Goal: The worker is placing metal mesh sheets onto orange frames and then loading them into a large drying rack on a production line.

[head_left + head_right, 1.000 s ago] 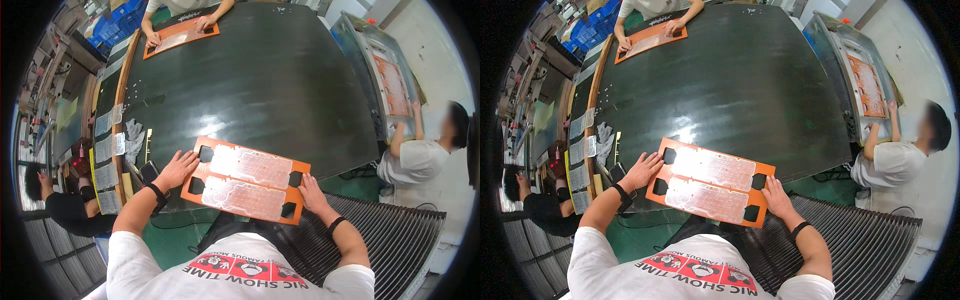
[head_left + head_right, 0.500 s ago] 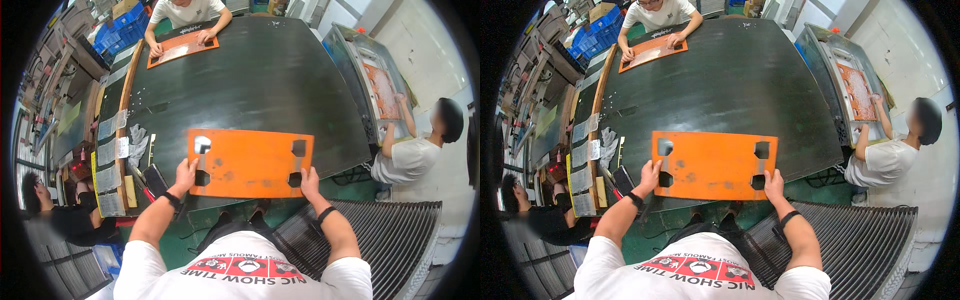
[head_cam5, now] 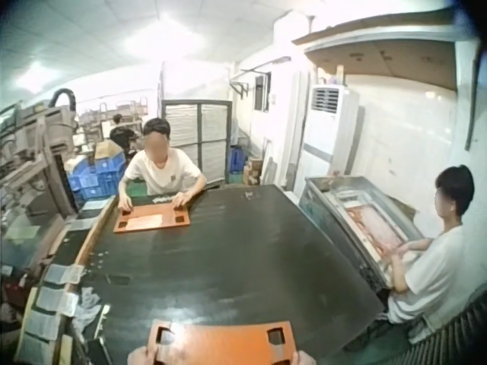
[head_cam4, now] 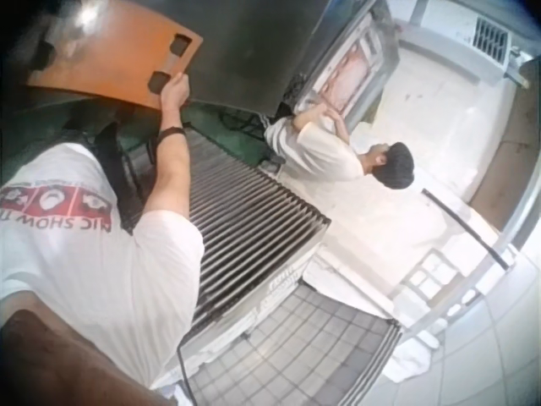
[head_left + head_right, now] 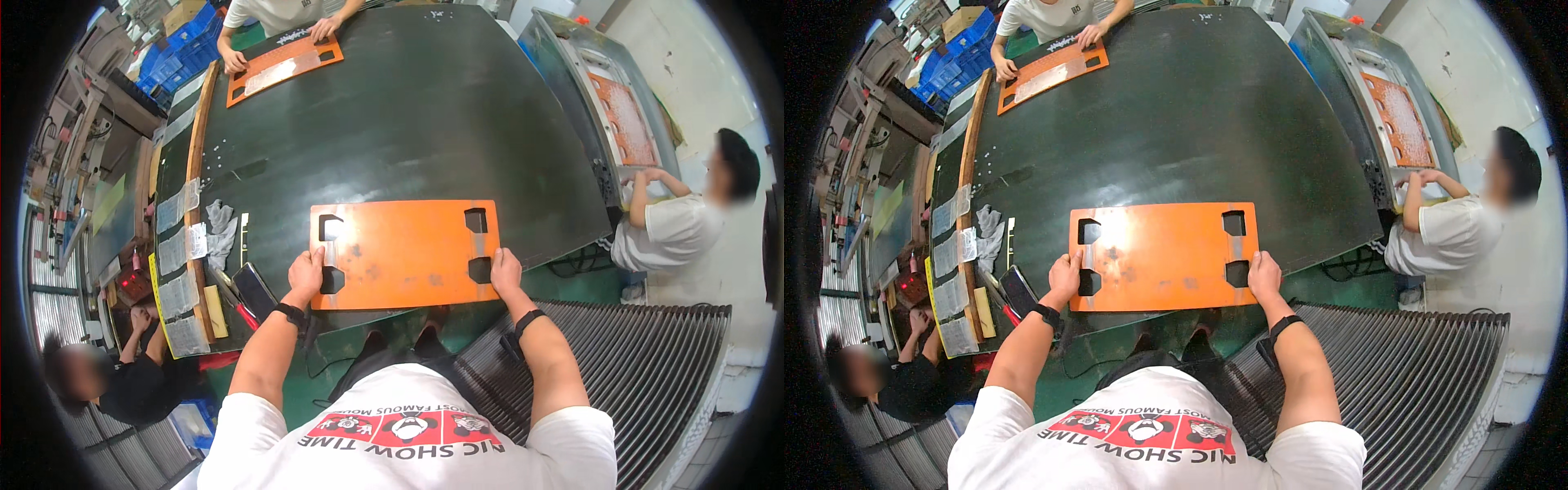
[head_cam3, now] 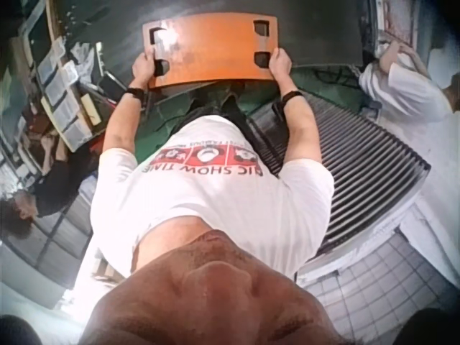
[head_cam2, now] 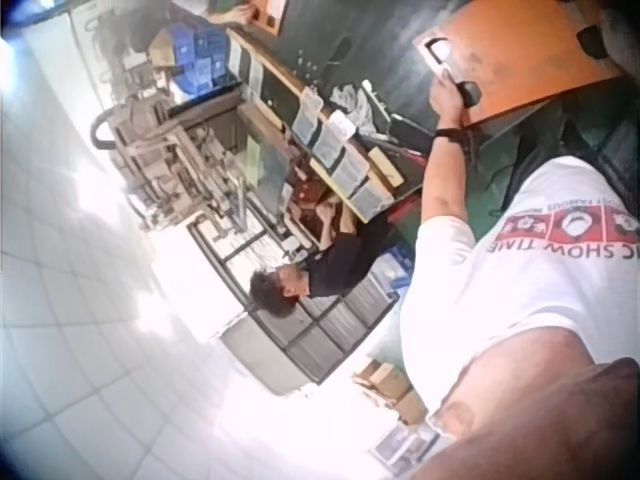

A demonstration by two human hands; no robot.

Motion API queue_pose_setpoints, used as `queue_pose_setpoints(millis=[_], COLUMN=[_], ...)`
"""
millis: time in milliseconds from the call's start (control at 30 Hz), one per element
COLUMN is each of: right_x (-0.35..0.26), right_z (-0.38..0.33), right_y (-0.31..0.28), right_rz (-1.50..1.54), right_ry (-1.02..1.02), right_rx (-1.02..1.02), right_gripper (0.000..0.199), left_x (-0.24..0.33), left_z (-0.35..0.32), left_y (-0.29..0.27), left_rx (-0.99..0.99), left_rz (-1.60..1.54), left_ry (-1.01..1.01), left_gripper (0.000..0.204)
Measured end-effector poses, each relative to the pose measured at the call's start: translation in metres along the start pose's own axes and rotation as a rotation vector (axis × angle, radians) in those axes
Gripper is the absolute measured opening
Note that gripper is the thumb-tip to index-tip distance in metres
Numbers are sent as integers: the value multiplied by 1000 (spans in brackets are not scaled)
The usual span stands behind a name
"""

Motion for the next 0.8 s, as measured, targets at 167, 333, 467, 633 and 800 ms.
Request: queue_pose_setpoints(millis=[167,333,467,633,800], right_x=[-5,-25,-46,-144,-73], right_z=[2,18,30,-28,-42], right_y=[-13,-88,-149,-153,-129], right_rz=[129,251,161,1716,1692], right_ry=[-32,-116,-90,205,482], right_rx=[33,222,363,-348,-242], right_gripper=[35,33,38,74,48], left_x=[-11,73,158,284,333], left_z=[1,-39,-62,-161,-164], left_y=[1,-63,-106,-137,-73], left_rx=[-74,-227,-194,235,53], left_rz=[-400,-997,-1205,-654,-320], left_ry=[-15,-149,195,1616,1678], left_gripper=[46,34,24,23,31])
Point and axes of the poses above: each hand's wrist, its own z-axis towards the middle knuckle, its own y-axis out of the palm, x = y × z, the point moved 9 cm from there along z, towards the middle knuckle, and after that the axes turned 4 degrees about x, right-handed, at the moved point
